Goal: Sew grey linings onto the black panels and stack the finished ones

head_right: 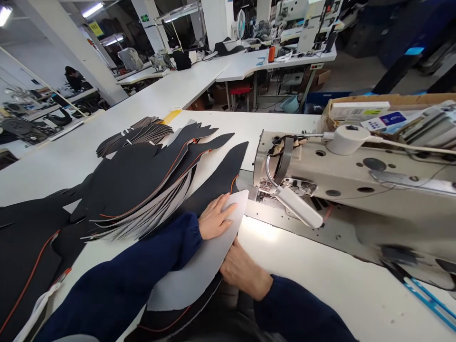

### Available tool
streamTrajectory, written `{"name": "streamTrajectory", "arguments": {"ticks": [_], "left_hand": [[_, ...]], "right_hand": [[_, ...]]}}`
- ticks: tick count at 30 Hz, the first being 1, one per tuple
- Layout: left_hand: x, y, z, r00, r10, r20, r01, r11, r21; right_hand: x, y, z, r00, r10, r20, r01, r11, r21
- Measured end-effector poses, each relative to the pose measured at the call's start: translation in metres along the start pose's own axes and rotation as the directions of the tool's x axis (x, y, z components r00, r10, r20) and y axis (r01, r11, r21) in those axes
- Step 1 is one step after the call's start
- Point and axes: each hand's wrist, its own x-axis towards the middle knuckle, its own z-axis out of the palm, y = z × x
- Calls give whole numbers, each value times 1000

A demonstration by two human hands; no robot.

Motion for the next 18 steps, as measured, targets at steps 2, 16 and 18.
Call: {"name": "streamTrajectory", "arguments": {"ticks": [2,16,18], "left_hand": [[-15,1,-6,1000,17,12,-17,1000,3],[39,17,-11,990,137,-16,-137,990,20],[40,21,-10,989,144,-16,-143,988,59]], "right_hand": [[-1,-11,-3,1000,-6,5,6,999,-50],[4,15,-6,993,2,115,0,1000,-18],[2,18,-7,995,1,101,2,999,-34]]}}
